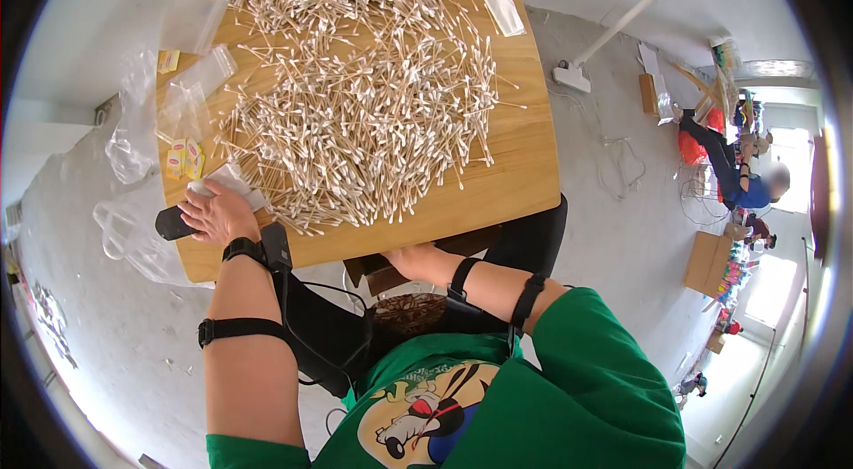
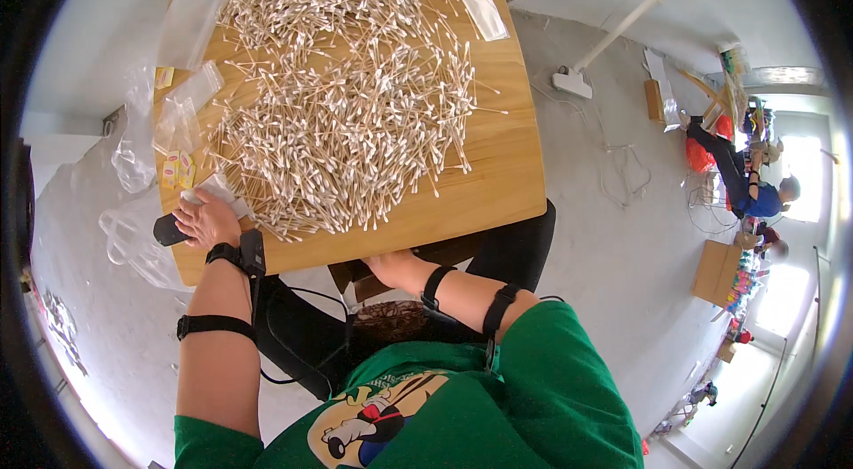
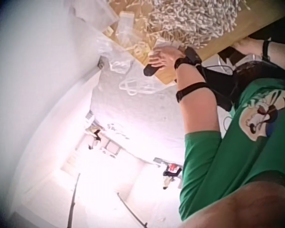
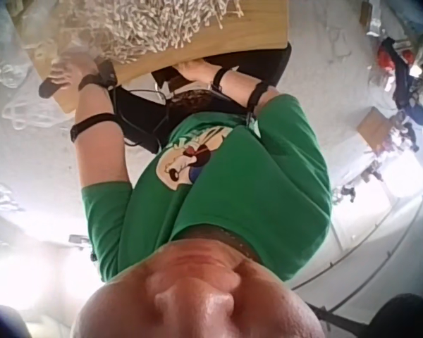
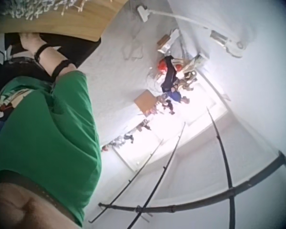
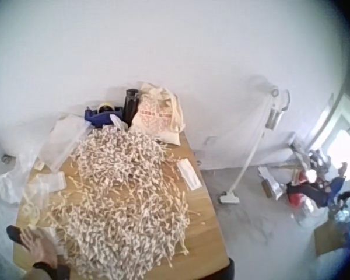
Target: Sorting a large pile of cotton swabs on a table into smaller groups or bags.
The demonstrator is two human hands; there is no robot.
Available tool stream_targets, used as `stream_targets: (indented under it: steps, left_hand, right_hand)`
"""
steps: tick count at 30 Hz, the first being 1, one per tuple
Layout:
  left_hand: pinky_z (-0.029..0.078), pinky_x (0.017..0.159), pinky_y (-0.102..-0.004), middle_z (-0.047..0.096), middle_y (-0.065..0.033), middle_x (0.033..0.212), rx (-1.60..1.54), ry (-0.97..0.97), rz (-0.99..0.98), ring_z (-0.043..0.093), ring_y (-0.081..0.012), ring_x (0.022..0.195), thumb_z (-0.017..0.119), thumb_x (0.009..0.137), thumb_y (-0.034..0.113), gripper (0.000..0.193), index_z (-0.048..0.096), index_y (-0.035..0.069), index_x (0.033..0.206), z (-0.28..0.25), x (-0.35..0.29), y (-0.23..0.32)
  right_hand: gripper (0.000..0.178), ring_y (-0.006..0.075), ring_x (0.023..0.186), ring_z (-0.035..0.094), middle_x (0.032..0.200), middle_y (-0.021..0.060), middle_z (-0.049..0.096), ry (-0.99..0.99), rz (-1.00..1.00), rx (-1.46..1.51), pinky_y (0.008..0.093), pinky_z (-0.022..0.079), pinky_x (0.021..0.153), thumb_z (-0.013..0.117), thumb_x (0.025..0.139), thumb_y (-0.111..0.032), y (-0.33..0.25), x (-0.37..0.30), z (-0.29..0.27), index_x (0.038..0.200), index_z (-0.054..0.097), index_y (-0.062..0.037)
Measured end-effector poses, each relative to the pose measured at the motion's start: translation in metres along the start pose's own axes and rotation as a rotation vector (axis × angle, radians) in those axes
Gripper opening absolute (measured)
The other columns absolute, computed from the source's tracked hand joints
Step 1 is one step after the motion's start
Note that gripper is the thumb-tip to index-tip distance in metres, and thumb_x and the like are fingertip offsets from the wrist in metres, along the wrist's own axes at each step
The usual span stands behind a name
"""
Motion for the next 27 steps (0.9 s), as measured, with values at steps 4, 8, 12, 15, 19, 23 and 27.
stream_targets:
  steps: [4,8,12,15,19,23,27]
  left_hand:
    - [0.012,0.109,-0.0460,0.017,-0.0083,0.149,0.037,-0.008,-0.006,0.014,-0.0252,0.138,0.026,0.092,0.051,0.059,0.029,0.015,0.139,0.000,-0.003,0.001]
    - [0.012,0.109,-0.0460,0.018,-0.0075,0.149,0.026,0.013,-0.005,0.014,-0.0250,0.138,0.026,0.092,0.052,0.060,0.028,0.015,0.140,-0.006,0.002,0.001]
    - [0.011,0.109,-0.0456,0.018,-0.0074,0.149,0.041,0.003,-0.013,0.013,-0.0249,0.138,0.026,0.092,0.053,0.061,0.028,0.015,0.140,0.003,0.005,-0.006]
    - [0.011,0.109,-0.0453,0.018,-0.0073,0.149,0.041,0.000,-0.017,0.013,-0.0242,0.138,0.025,0.092,0.053,0.061,0.028,0.015,0.140,-0.002,0.004,-0.003]
    - [0.010,0.109,-0.0451,0.018,-0.0073,0.149,0.040,-0.013,-0.014,0.013,-0.0238,0.138,0.025,0.092,0.053,0.061,0.028,0.015,0.140,0.001,0.001,-0.001]
    - [0.010,0.110,-0.0446,0.017,-0.0070,0.149,0.054,-0.009,-0.015,0.013,-0.0236,0.138,0.025,0.092,0.053,0.061,0.028,0.015,0.140,0.000,0.002,-0.001]
    - [0.010,0.110,-0.0435,0.018,-0.0069,0.149,0.073,-0.017,-0.030,0.014,-0.0235,0.137,0.024,0.092,0.053,0.061,0.027,0.015,0.140,-0.002,0.003,-0.001]
  right_hand:
    - [0.019,0.0355,0.085,0.058,0.092,0.0174,0.060,-0.257,-0.248,-0.158,0.0456,0.047,0.072,0.050,0.084,-0.017,-0.037,-0.003,-0.012,0.088,0.059,-0.0018]
    - [0.019,0.0334,0.078,0.058,0.076,0.0157,0.059,-0.795,0.041,0.408,0.0421,0.046,0.068,0.054,0.083,-0.023,-0.051,0.030,-0.043,0.083,0.058,-0.0042]
    - [0.008,0.0314,0.079,0.058,0.083,0.0128,0.058,-0.121,0.288,0.141,0.0406,0.046,0.067,0.054,0.083,-0.015,0.031,0.117,-0.153,0.082,0.059,-0.0085]
    - [0.008,0.0276,0.077,0.061,0.085,0.0085,0.061,0.104,0.365,-0.304,0.0368,0.049,0.067,0.058,0.081,-0.015,0.102,0.157,-0.207,0.085,0.062,-0.0111]
    - [0.009,0.0278,0.083,0.060,0.092,0.0085,0.060,0.047,0.369,-0.447,0.0388,0.048,0.069,0.056,0.081,-0.014,0.134,0.181,-0.215,0.086,0.063,-0.0111]
    - [0.009,0.0280,0.087,0.059,0.092,0.0078,0.060,0.039,0.434,-0.429,0.0398,0.048,0.073,0.055,0.080,-0.013,0.140,0.192,-0.213,0.085,0.063,-0.0110]
    - [0.012,0.0278,0.092,0.059,0.097,0.0084,0.060,-0.077,0.431,-0.502,0.0400,0.049,0.076,0.056,0.078,-0.012,0.139,0.200,-0.213,0.086,0.065,-0.0117]
Point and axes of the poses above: each hand's wrist, its own x-axis towards the middle knuckle, its own z-axis out of the palm, y = z × x, the point moved 8 cm from there along x, towards the middle knuckle
